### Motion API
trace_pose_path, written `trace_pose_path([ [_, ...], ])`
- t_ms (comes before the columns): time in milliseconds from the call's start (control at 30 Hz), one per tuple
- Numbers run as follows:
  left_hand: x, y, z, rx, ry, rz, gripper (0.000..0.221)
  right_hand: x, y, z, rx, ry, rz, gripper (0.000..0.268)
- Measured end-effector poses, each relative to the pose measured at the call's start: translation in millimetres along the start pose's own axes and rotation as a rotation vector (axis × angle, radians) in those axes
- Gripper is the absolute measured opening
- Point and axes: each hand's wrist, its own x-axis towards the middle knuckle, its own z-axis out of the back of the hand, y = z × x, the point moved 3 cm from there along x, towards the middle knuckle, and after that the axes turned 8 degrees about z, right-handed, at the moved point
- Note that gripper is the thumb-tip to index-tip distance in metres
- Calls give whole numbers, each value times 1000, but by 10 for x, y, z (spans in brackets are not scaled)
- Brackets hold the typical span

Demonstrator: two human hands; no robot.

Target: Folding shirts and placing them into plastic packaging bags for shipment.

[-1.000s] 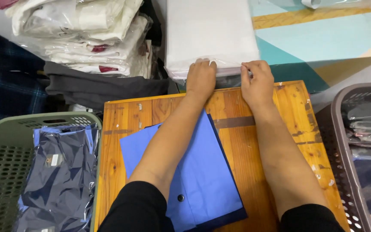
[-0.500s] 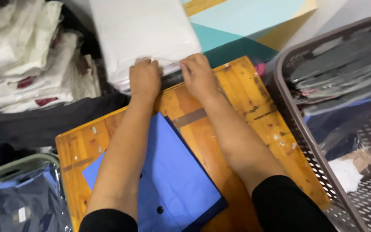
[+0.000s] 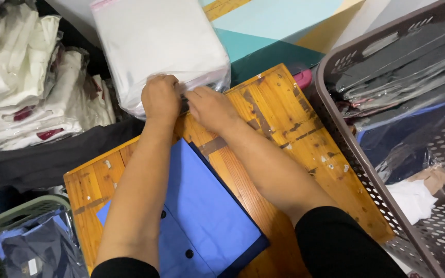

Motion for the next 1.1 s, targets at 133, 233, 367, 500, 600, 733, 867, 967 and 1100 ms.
trace_pose_path([
  [133, -1, -80, 199, -44, 91, 125, 5, 56, -8, 49, -25, 202, -109, 37],
  [233, 33, -33, 172, -82, 166, 210, 6, 94, 42, 63, -104, 261, -36, 40],
  [367, -20, -2, 245, -91, 197, 186, 6, 96, 19, 40, -149, 297, -34, 41],
  [500, -117, -12, 364, -158, 237, 210, 11, 17, -98, -12, -168, 148, -15, 37],
  [600, -170, -49, 465, -167, 259, 231, 14, 119, 38, 123, -149, 246, -85, 43],
  [733, -235, -41, 574, -164, 256, 277, 17, 209, 253, 217, -141, 558, -129, 55],
  [867, -254, -171, 902, -228, 194, 282, 20, 213, 233, 205, -133, 620, -207, 62],
  [967, -330, -254, 1081, -238, 173, 240, 21, 203, 155, 101, -138, 625, -190, 63],
  [1100, -583, -281, 1150, -187, 188, 144, 22, 230, 68, -5, -122, 646, -261, 61],
])
